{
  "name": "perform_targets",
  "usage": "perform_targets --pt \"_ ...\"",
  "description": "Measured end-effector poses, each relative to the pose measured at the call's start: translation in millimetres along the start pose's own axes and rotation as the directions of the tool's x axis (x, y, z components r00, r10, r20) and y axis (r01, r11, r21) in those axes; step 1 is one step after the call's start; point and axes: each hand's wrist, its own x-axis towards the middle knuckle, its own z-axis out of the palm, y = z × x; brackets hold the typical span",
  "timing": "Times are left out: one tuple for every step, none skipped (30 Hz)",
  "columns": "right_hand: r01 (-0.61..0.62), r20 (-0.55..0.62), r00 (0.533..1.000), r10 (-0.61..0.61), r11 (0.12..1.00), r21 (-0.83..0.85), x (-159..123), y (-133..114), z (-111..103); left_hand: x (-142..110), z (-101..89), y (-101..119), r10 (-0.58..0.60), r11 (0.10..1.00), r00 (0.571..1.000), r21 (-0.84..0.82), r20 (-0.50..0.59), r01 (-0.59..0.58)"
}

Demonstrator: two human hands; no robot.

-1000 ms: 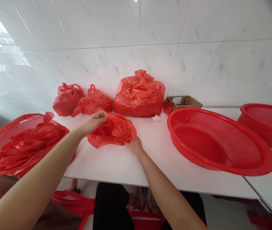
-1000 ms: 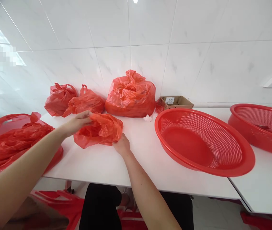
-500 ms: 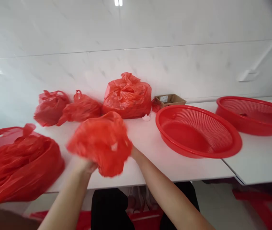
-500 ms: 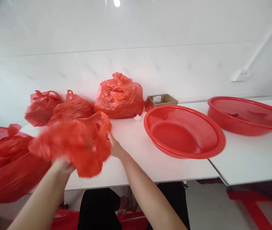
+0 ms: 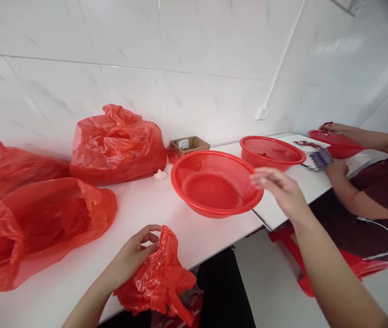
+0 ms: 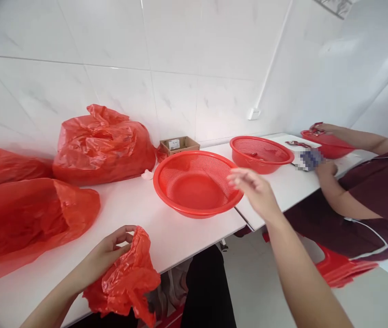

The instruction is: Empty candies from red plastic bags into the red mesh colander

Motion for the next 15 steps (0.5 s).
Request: perform_targets --pt "0.004 -0.16 0.987 -0.02 0.995 -0.098 23 19 -17 3 5.6 3 -0.011 0.999 1.0 0.039 0.001 0.011" --pt "-0.065 -0.29 0.957 -0.002 0.973 -0.22 46 40 -33 6 11.3 7 -0.023 0.998 1.0 0.065 0.003 0.023" --pt "-0.187 -0.369 0.927 0.059 0.928 -0.322 66 62 -46 8 16.9 10 -0.037 0.996 0.999 0.077 0.01 0.037" --pt "-0.324 -0.404 0.902 0.151 0.856 -0.403 83 82 -58 9 22.1 14 -0.053 0.995 0.998 0.083 0.017 0.051" --pt "-0.453 -0.447 0.859 0.249 0.775 -0.44 96 101 -68 9 26.8 17 -0.067 0.994 0.998 0.082 0.021 0.065" --pt "-0.541 -0.47 0.821 0.325 0.705 -0.459 107 117 -76 10 31.1 20 -0.08 0.994 0.996 0.079 0.027 0.078" --pt "-0.594 -0.48 0.792 0.376 0.657 -0.465 115 131 -82 12 34.8 23 -0.089 0.994 0.996 0.072 0.031 0.087" --pt "-0.616 -0.485 0.778 0.4 0.638 -0.462 120 143 -87 14 38.2 25 -0.098 0.994 0.995 0.056 0.033 0.096" --pt "-0.614 -0.483 0.779 0.4 0.643 -0.457 124 152 -90 17 41.3 27 -0.108 0.994 0.993 0.032 0.037 0.107" --pt "-0.6 -0.483 0.786 0.385 0.661 -0.45 125 159 -93 21 44.2 29 -0.118 0.993 0.992 -0.001 0.043 0.119" --pt "-0.583 -0.488 0.794 0.362 0.683 -0.44 126 165 -95 25 47.0 31 -0.127 0.991 0.991 -0.043 0.054 0.129" --pt "-0.565 -0.498 0.799 0.337 0.704 -0.43 126 169 -97 30 49.7 33 -0.131 0.987 0.989 -0.09 0.069 0.137" --pt "-0.543 -0.51 0.804 0.306 0.728 -0.419 125 172 -99 34 52.4 35 -0.127 0.981 0.988 -0.136 0.087 0.138" --pt "-0.508 -0.519 0.813 0.262 0.755 -0.415 123 174 -102 38 55.1 38 -0.116 0.976 0.988 -0.174 0.106 0.133" --pt "-0.46 -0.525 0.825 0.208 0.787 -0.411 120 174 -104 42 57.8 40 -0.098 0.972 0.987 -0.199 0.125 0.122"
